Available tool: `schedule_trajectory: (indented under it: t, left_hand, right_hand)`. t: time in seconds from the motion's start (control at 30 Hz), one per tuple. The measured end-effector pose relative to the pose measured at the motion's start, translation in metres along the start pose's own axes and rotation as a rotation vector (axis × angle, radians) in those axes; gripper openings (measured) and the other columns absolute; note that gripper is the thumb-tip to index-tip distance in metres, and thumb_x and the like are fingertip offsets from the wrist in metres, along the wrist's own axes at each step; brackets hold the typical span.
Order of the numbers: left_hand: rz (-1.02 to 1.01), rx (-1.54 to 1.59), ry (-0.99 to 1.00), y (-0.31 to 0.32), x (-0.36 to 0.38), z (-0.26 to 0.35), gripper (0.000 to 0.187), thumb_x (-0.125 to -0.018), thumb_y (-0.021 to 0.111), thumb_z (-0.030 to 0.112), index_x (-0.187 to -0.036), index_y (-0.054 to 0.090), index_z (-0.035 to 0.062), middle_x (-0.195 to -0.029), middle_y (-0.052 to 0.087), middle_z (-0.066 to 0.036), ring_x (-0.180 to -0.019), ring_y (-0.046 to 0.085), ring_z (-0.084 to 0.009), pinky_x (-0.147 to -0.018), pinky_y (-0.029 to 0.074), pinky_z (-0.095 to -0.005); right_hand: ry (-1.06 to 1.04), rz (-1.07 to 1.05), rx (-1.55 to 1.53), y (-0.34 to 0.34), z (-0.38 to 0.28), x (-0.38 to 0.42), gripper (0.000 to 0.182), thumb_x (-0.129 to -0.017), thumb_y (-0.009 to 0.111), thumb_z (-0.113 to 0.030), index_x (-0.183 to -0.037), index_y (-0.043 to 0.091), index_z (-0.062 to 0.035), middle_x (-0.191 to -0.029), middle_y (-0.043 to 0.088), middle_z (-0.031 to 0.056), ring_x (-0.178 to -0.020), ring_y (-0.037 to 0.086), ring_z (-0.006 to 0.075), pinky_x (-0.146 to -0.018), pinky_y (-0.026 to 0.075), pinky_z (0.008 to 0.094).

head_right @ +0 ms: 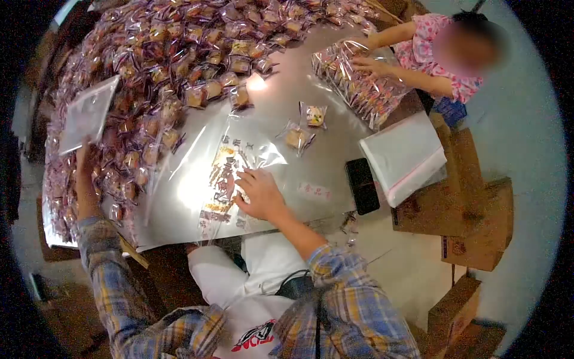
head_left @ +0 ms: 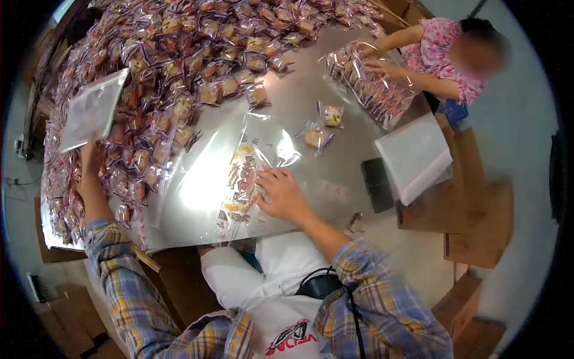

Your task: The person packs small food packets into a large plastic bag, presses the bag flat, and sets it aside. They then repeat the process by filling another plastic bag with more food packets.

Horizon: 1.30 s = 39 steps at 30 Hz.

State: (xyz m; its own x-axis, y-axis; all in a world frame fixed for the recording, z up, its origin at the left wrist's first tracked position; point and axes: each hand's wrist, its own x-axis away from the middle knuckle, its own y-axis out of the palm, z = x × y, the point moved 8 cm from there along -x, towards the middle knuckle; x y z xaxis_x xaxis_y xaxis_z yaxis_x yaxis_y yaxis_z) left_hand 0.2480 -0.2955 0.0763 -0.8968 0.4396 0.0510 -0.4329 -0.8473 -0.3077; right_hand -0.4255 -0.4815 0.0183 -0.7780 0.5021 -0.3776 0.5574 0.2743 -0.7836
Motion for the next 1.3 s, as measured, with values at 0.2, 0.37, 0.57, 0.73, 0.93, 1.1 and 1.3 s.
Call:
schedule_trajectory:
  t: [0.2, 0.37, 0.57, 0.73, 0.93, 1.1, 1.3]
  left_hand:
    - [0.044, -0.298, -0.014, 0.05, 0.112, 0.003, 0.069, -0.092, 0.075, 0.041, -0.143, 0.052, 0.0002, -0.122, 0.068, -0.016, -0.103, 0.069, -0.0282, -0.085, 0.056, -0.0383]
    - [0.233, -0.44, 0.562, 0.092, 0.228, 0.04, 0.072, -0.091, 0.074, 0.031, -0.148, 0.047, -0.0036, -0.132, 0.065, -0.025, -0.117, 0.064, -0.0376, -0.099, 0.051, -0.0441]
    - [-0.189, -0.721, 0.685, 0.212, 0.423, 0.022, 0.07, -0.096, 0.068, 0.033, -0.156, 0.042, 0.0079, -0.156, 0.046, -0.024, -0.143, 0.044, -0.0421, -0.12, 0.032, -0.0543]
    - [-0.266, -0.869, 0.583, 0.224, 0.482, -0.014, 0.06, -0.098, 0.061, 0.044, -0.146, 0.057, 0.0097, -0.157, 0.047, -0.019, -0.146, 0.041, -0.038, -0.121, 0.026, -0.0557]
    - [-0.397, -0.969, 0.474, 0.179, 0.525, -0.021, 0.061, -0.094, 0.068, 0.039, -0.146, 0.056, 0.0087, -0.154, 0.05, -0.017, -0.138, 0.048, -0.0355, -0.111, 0.039, -0.0501]
    - [-0.327, -0.921, 0.542, 0.212, 0.578, -0.004, 0.064, -0.081, 0.076, 0.026, -0.138, 0.059, 0.0036, -0.142, 0.056, -0.021, -0.121, 0.057, -0.031, -0.097, 0.045, -0.0448]
    - [-0.484, -0.543, 0.685, 0.255, 0.606, 0.013, 0.045, -0.087, 0.074, 0.025, -0.128, 0.066, 0.0091, -0.131, 0.064, -0.008, -0.117, 0.06, -0.0266, -0.103, 0.044, -0.0468]
  right_hand:
    - [0.004, -0.002, 0.001, -0.007, -0.005, 0.001, 0.036, -0.085, 0.074, -0.027, -0.114, 0.07, -0.0063, -0.128, 0.067, 0.0111, -0.129, 0.057, 0.0315, -0.11, 0.039, 0.0472]
    - [-0.005, -0.021, -0.026, 0.002, -0.004, 0.0, 0.04, -0.084, 0.074, -0.028, -0.116, 0.069, -0.0054, -0.132, 0.066, 0.0123, -0.129, 0.056, 0.0326, -0.109, 0.038, 0.047]
    - [-0.05, -0.013, 0.039, 0.009, -0.001, 0.002, 0.038, -0.086, 0.071, -0.026, -0.117, 0.068, -0.0042, -0.135, 0.064, 0.0128, -0.128, 0.055, 0.0322, -0.108, 0.038, 0.0475]
    - [-0.155, -0.069, 0.039, 0.009, -0.009, 0.011, 0.04, -0.086, 0.072, -0.028, -0.12, 0.068, -0.0063, -0.134, 0.066, 0.0126, -0.127, 0.058, 0.0308, -0.109, 0.038, 0.048]
    - [-0.51, -0.313, 0.128, -0.001, -0.024, 0.002, 0.05, -0.086, 0.075, -0.027, -0.132, 0.065, -0.0084, -0.143, 0.061, 0.0132, -0.135, 0.052, 0.0328, -0.116, 0.033, 0.0498]
    - [-0.37, -0.257, 0.4, -0.024, -0.032, -0.039, 0.059, -0.087, 0.074, -0.024, -0.141, 0.057, -0.0088, -0.153, 0.049, 0.0177, -0.139, 0.047, 0.0384, -0.114, 0.035, 0.0524]
    - [-0.11, -0.485, -0.045, 0.044, -0.022, -0.022, 0.089, -0.089, 0.067, -0.063, -0.156, 0.043, -0.0099, -0.164, 0.034, 0.0219, -0.153, 0.027, 0.0431, -0.118, 0.013, 0.0749]
